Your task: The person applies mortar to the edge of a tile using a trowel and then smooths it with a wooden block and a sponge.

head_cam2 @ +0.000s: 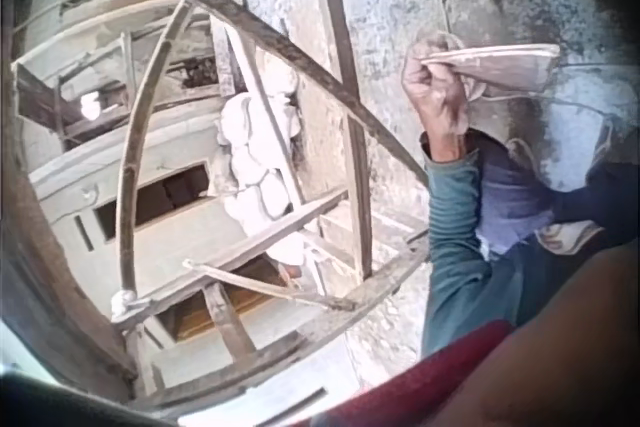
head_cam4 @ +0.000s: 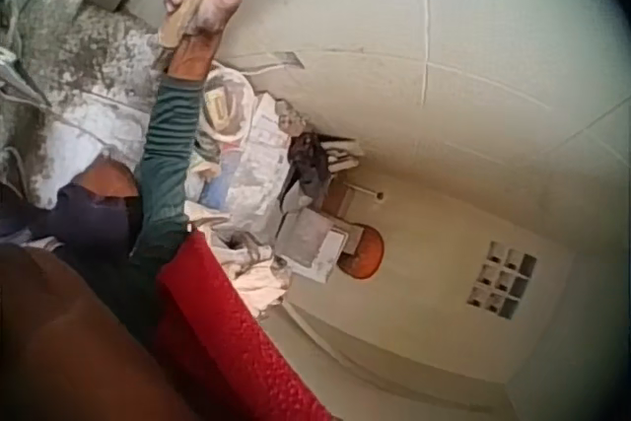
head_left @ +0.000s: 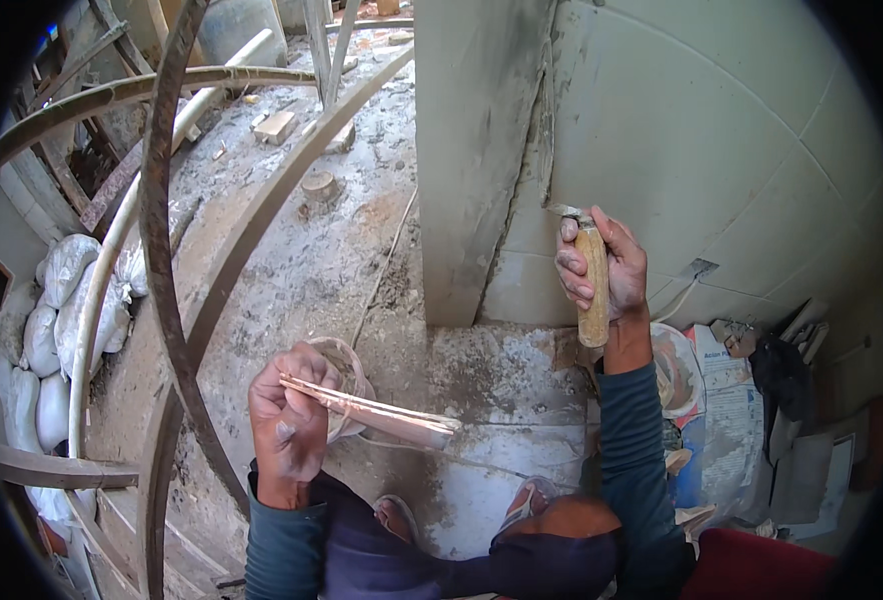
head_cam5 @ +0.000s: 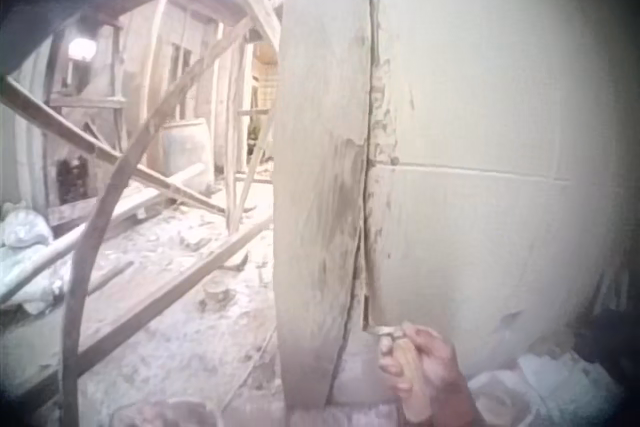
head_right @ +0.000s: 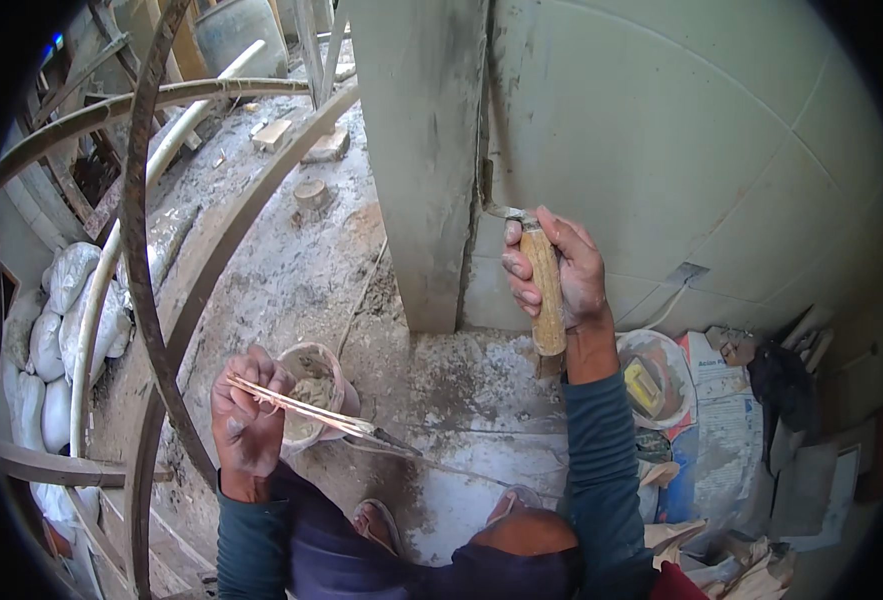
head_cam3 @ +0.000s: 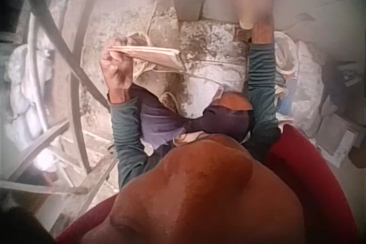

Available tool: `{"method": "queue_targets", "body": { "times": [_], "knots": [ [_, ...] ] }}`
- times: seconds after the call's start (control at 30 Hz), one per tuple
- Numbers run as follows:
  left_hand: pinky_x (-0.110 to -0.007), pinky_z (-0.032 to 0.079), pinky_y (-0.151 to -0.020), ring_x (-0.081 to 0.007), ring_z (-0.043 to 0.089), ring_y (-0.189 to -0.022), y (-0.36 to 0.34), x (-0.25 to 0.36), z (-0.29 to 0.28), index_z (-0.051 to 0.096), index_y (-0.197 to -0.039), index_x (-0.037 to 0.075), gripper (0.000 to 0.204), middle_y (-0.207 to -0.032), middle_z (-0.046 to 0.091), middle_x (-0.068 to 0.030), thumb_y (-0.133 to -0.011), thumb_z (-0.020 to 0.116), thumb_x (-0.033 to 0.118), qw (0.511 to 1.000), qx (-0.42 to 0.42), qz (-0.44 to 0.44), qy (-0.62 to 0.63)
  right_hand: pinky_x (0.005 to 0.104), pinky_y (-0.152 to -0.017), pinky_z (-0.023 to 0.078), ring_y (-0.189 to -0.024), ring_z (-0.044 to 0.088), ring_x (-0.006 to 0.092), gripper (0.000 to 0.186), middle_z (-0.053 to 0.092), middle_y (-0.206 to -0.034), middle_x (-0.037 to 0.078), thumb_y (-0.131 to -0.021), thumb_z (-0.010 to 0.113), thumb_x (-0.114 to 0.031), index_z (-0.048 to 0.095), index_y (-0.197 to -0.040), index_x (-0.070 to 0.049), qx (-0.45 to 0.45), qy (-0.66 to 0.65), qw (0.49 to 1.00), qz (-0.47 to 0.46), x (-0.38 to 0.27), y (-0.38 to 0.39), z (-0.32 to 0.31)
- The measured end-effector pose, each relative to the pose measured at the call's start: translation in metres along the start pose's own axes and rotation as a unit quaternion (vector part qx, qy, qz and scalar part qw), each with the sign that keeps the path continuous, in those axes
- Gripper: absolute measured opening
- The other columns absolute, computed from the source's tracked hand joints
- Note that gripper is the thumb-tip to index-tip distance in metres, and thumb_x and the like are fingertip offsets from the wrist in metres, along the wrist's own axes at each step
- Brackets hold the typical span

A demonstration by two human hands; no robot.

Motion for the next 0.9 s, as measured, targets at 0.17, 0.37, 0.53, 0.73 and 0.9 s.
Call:
{"method": "queue_targets", "body": {
  "times": [0.17, 0.37, 0.53, 0.73, 0.9],
  "knots": [
    [-0.028, 0.037, -0.073, -0.0141, 0.043, -0.079, 0.007, 0.014, 0.001, 0.051, -0.082, 0.008, 0.037, -0.082, 0.043, -0.0008, -0.074, 0.082, 0.026, 1.000, 0.026, 0.004, 0.000, 0.0252, -0.035, 0.039, -0.043, 0.048, 0.0143, 0.039, 0.051, -0.066, 0.009, -0.102, 0.041, -0.036, 0.053, -0.097, 0.001, 0.029, -0.043, 0.998, 0.039, 0.063, 0.023, -0.030],
    [-0.027, 0.038, -0.075, -0.0146, 0.046, -0.080, 0.008, 0.012, 0.001, 0.052, -0.085, 0.007, 0.039, -0.083, 0.043, -0.0009, -0.070, 0.084, 0.026, 1.000, 0.017, -0.008, 0.006, 0.0259, -0.036, 0.040, -0.044, 0.049, 0.0151, 0.040, 0.051, -0.067, 0.009, -0.101, 0.042, -0.037, 0.052, -0.098, 0.001, 0.055, -0.077, 0.992, 0.083, 0.117, 0.056, -0.065],
    [-0.028, 0.035, -0.076, -0.0144, 0.043, -0.082, 0.013, 0.009, -0.011, 0.045, -0.090, 0.013, 0.045, -0.088, 0.039, -0.0005, -0.064, 0.081, 0.021, 0.999, 0.041, -0.033, -0.007, 0.0266, -0.037, 0.041, -0.045, 0.049, 0.0147, 0.038, 0.051, -0.068, 0.009, -0.099, 0.045, -0.036, 0.053, -0.099, 0.001, 0.050, -0.104, 0.987, 0.115, 0.156, 0.071, -0.081],
    [-0.028, 0.035, -0.076, -0.0146, 0.043, -0.082, 0.008, 0.006, -0.009, 0.044, -0.089, 0.013, 0.044, -0.088, 0.039, -0.0002, -0.065, 0.080, 0.020, 0.999, 0.030, -0.028, -0.011, 0.0262, -0.037, 0.041, -0.044, 0.048, 0.0143, 0.037, 0.051, -0.068, 0.008, -0.098, 0.047, -0.036, 0.054, -0.097, 0.001, 0.075, -0.122, 0.978, 0.153, 0.180, 0.086, -0.093],
    [-0.028, 0.034, -0.078, -0.0143, 0.043, -0.084, 0.006, 0.004, -0.012, 0.044, -0.090, 0.014, 0.043, -0.088, 0.038, 0.0001, -0.066, 0.079, 0.019, 0.999, 0.038, -0.024, -0.014, 0.0256, -0.037, 0.041, -0.044, 0.049, 0.0141, 0.036, 0.052, -0.067, 0.008, -0.099, 0.047, -0.035, 0.054, -0.097, 0.001, 0.086, -0.136, 0.973, 0.167, 0.198, 0.094, -0.102]
  ]
}}
Point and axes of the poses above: each hand's wrist, its own y-axis away from the middle knuckle, its own z-axis out of the palm, x = y × z, the point moved 7 cm from there along -y, towards the middle knuckle
